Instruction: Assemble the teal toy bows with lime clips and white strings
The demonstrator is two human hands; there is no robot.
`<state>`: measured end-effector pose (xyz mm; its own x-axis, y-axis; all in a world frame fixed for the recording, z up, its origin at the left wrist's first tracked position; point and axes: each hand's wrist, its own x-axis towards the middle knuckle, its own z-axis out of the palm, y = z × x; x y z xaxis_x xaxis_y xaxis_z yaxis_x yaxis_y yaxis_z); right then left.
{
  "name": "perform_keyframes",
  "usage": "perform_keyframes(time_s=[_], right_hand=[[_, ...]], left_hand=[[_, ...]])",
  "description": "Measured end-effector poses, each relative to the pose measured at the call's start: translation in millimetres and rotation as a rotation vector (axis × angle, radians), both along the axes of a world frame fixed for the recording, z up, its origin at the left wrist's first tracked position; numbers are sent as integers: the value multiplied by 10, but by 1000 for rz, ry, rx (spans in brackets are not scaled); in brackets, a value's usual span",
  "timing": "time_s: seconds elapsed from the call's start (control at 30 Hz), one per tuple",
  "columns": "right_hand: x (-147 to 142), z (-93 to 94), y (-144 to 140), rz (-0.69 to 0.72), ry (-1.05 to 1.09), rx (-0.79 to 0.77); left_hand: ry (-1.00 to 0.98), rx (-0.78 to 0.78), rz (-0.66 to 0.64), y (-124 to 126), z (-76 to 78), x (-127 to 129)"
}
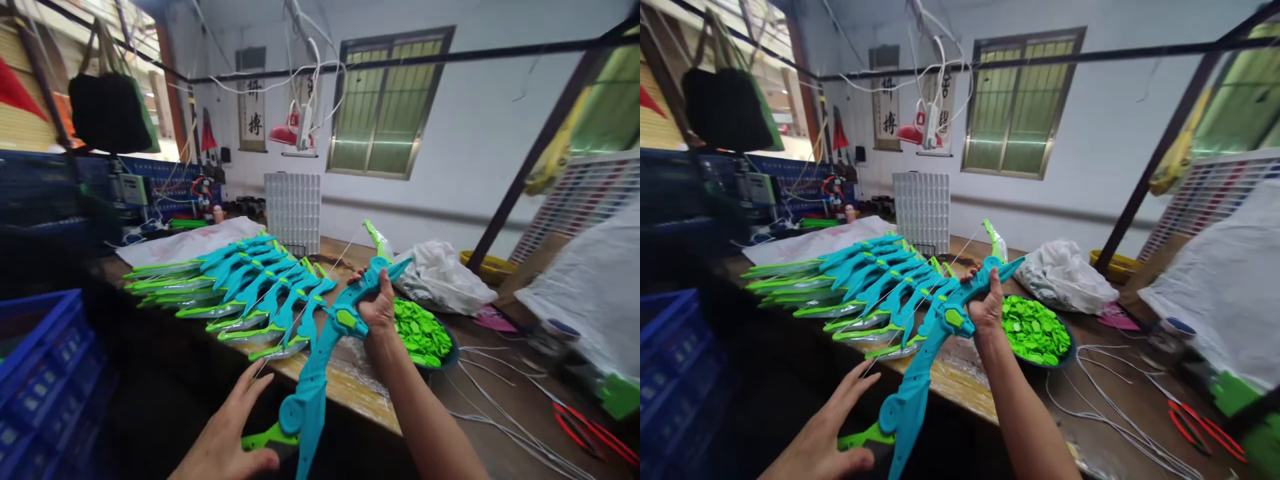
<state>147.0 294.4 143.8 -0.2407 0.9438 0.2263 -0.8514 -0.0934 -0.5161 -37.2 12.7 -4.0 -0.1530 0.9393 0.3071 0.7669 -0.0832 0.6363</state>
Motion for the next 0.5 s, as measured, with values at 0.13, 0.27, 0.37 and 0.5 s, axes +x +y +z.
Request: perform_keyframes(time_s=[0.13, 0.27, 0.37, 0.5], right_hand=[[-235, -97, 328, 77, 1, -78], [-570, -222, 709, 107, -61, -104], [-854, -397, 930, 146, -178, -122], [-1049, -777, 905, 195, -393, -133]], left_hand=[[154, 19, 81, -16, 173, -118], [453, 167, 147, 51, 155, -342], [554, 192, 134, 228, 230, -633], [545, 80, 156, 642, 409, -1082]])
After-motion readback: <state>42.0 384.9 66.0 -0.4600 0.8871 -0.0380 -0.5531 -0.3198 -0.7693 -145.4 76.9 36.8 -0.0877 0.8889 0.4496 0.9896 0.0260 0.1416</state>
